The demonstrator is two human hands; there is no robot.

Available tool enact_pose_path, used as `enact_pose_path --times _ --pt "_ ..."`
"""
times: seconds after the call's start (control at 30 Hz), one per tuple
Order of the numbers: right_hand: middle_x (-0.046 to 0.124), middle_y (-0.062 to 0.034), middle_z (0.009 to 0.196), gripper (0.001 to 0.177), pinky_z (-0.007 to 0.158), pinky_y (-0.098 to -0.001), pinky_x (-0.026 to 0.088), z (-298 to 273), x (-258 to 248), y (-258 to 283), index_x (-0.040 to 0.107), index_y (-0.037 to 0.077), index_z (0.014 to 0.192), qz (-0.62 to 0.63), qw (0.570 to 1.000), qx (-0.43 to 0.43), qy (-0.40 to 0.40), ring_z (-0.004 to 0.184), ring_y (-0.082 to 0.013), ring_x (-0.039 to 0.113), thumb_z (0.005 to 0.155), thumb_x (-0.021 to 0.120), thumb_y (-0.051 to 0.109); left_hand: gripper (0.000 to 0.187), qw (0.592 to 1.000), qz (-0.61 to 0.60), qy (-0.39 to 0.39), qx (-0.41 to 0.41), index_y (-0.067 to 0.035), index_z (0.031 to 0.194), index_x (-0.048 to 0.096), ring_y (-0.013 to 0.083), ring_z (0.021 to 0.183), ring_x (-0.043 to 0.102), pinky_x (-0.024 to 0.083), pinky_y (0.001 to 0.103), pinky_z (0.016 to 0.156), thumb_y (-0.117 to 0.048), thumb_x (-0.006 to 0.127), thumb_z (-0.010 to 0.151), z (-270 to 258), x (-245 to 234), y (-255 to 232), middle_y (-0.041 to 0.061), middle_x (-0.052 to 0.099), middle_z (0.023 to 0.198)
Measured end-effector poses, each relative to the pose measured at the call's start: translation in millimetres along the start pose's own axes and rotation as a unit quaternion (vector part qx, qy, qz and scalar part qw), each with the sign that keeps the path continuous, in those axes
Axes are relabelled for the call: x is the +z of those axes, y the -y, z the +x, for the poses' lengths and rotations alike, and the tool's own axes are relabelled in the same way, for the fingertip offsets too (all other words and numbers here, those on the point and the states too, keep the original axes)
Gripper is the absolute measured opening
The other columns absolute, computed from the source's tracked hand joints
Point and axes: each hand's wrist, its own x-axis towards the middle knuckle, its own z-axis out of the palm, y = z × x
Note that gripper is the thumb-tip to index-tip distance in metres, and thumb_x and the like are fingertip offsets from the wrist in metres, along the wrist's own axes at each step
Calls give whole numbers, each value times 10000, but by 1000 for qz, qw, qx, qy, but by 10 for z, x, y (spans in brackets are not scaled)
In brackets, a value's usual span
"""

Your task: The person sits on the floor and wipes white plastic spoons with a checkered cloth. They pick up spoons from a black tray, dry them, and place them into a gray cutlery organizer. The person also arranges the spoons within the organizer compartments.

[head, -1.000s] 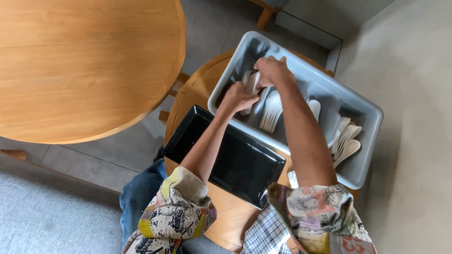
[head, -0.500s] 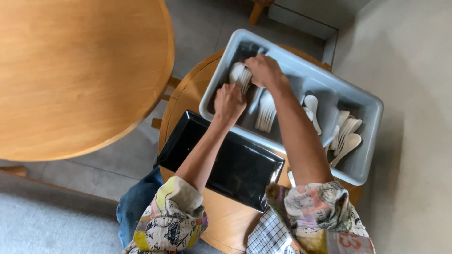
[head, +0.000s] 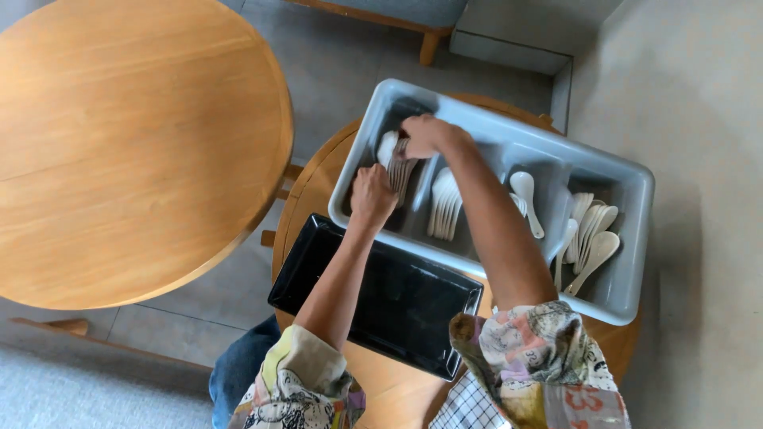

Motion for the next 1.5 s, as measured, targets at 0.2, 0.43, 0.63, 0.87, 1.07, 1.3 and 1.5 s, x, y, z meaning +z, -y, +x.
enact_pose_path --times 0.2,0.43,0.63,0.87,1.07,1.3,1.5 --pt "658 -280 1253 443 976 -551 498 -252 7 166 632 -38 1246 -23 999 -24 -3 1182 -463 623 912 469 202 116 1000 3 6 -24 56 773 585 477 679 685 549 515 520 2 483 777 -9 -76 -120 253 575 688" --pt "660 -257 1145 364 918 -526 494 -14 232 -76 613 -40 1158 61 996 -45 -47 1088 -444 635 922 492 210 81 994 93 54 -10 2 732 621 442 704 726 588 504 537 -68 607 769 42 33 -55 189 631 687" --pt "675 -212 1133 420 924 -492 508 129 313 -233 619 -5 1175 157 981 -73 -88 1123 -424 640 966 640 359 120 993 110 36 -15 -12 720 619 398 646 724 573 463 481 -127 650 739 18 55 -13 145 605 637" --pt "650 -173 1351 508 1105 -486 426 123 346 -254 612 103 1374 151 982 -79 -80 1298 -386 575 969 643 409 284 997 28 62 32 64 687 624 484 706 706 521 550 549 -202 621 786 61 129 156 275 627 634" --pt "533 -224 1487 519 1208 -575 212 -109 220 -34 488 83 1448 104 991 -68 -52 1399 -431 459 988 478 323 437 994 73 79 -35 -11 622 635 403 602 708 520 489 500 -398 633 825 -53 -228 -357 190 624 579" --pt "650 -12 1381 328 1178 -572 265 305 610 -344 644 273 1301 108 966 -84 -217 1391 -310 474 1045 486 403 437 991 111 52 -45 24 791 730 466 716 732 600 537 583 -413 733 792 -21 -66 -227 178 671 678" --pt "660 -140 979 145 945 -485 493 -1920 701 262 705 55 1095 209 727 -250 -604 983 -383 630 1056 568 82 442 996 79 -1 -47 52 930 728 496 855 729 616 570 717 -366 735 788 -102 -160 -299 232 698 860"
